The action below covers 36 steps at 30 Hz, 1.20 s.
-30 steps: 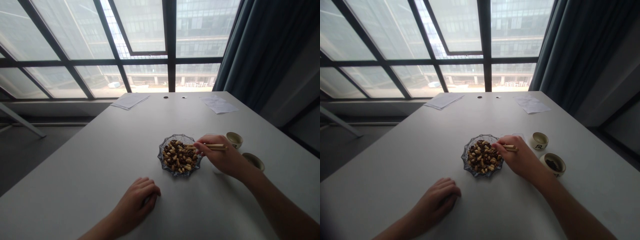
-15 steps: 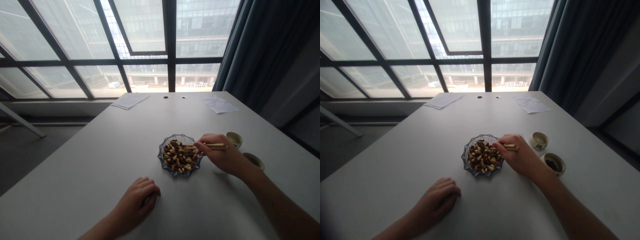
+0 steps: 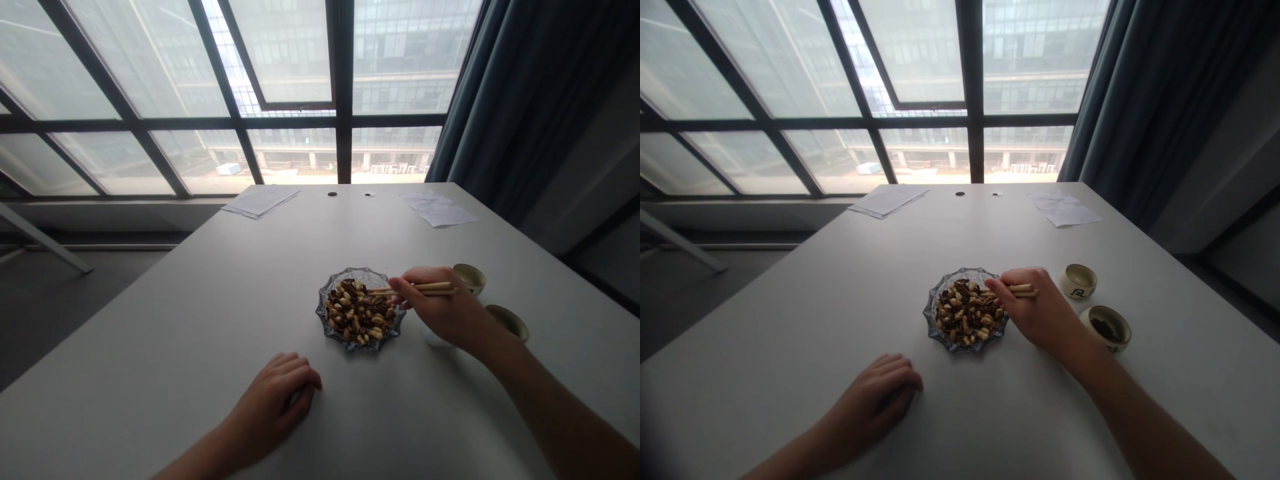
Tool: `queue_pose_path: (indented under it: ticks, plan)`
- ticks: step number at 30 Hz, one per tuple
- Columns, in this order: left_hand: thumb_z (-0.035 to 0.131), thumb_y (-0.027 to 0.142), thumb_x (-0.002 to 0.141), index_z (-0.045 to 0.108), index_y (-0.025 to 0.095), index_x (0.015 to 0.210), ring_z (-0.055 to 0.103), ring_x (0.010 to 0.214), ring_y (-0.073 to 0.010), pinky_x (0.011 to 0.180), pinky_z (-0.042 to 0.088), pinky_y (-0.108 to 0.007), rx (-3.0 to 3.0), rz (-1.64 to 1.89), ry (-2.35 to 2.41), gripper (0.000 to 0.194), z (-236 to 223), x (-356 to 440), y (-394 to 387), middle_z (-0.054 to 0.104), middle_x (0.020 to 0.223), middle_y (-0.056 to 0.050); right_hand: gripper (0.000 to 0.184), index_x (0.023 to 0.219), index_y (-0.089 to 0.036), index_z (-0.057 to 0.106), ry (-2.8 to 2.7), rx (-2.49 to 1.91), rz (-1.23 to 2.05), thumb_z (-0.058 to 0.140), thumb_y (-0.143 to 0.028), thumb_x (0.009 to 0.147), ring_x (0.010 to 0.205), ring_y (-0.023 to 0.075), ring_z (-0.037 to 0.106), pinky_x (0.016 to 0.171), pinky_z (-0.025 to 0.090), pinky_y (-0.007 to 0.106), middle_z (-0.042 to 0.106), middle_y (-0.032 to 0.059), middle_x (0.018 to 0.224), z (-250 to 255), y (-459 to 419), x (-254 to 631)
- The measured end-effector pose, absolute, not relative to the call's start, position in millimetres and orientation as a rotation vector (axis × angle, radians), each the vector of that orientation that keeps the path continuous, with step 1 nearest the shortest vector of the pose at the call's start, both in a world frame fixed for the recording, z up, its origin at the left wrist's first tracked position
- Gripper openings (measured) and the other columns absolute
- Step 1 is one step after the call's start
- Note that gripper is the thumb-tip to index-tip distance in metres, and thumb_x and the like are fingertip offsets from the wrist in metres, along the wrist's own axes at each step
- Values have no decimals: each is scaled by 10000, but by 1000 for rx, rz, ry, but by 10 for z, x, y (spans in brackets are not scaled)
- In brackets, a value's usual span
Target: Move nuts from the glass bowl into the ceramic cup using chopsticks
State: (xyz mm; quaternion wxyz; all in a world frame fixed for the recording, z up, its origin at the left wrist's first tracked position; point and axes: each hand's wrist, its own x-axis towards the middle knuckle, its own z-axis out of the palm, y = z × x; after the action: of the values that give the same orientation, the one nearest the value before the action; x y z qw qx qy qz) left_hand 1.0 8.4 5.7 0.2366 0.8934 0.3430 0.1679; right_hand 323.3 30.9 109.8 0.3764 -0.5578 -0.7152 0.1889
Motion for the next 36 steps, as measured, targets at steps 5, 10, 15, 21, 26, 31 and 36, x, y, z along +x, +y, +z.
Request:
queue_pose_path:
  ticks: [5, 10, 15, 21, 26, 31, 36]
  plan:
    - [455, 129, 980, 659, 231, 952, 607, 840, -198, 800, 423, -313, 2448, 458, 937, 230, 44, 7, 88, 692, 880, -36, 456, 719, -163, 756, -1919, -1419, 522, 590, -487, 995, 594, 187, 645, 579, 465, 287, 720, 53, 659, 1141, 305, 3226]
    - [451, 141, 988, 661, 228, 950, 604, 841, -200, 796, 424, -316, 2448, 457, 937, 230, 36, 7, 83, 692, 880, -41, 423, 765, -160, 775, -1934, -1410, 589, 588, -458, 1001, 632, 194, 655, 598, 469, 290, 735, 63, 707, 1138, 328, 3239]
    - [447, 132, 983, 659, 231, 955, 602, 841, -201, 795, 422, -316, 2447, 451, 934, 235, 35, 7, 78, 690, 881, -40, 434, 767, -157, 773, -1911, -1448, 610, 584, -469, 1002, 624, 195, 647, 588, 454, 293, 730, 64, 701, 1115, 326, 3259]
    - [450, 133, 987, 653, 235, 958, 600, 837, -199, 797, 418, -313, 2447, 451, 936, 229, 55, 20, 74, 684, 875, -32, 445, 769, -155, 768, -1972, -1395, 561, 579, -484, 1002, 630, 190, 627, 597, 432, 292, 708, 55, 690, 1083, 343, 3266]
    - [457, 135, 985, 658, 231, 951, 603, 838, -196, 800, 426, -309, 2449, 455, 934, 225, 71, 25, 69, 687, 875, -33, 473, 704, -157, 706, -2032, -1352, 492, 553, -474, 1021, 594, 158, 562, 602, 392, 291, 663, 42, 653, 1066, 348, 3259]
    - [456, 141, 986, 665, 226, 947, 607, 836, -197, 800, 432, -311, 2451, 465, 935, 228, 69, 17, 68, 691, 870, -40, 497, 621, -179, 579, -2106, -1279, 440, 502, -419, 1050, 574, 133, 497, 616, 365, 290, 603, 21, 608, 1021, 344, 3237]
    - [455, 133, 979, 664, 227, 957, 610, 842, -200, 806, 429, -316, 2447, 461, 929, 230, 56, 13, 72, 696, 882, -42, 496, 662, -172, 641, -2077, -1292, 461, 494, -447, 1048, 581, 144, 522, 621, 394, 292, 645, 42, 636, 1009, 342, 3210]
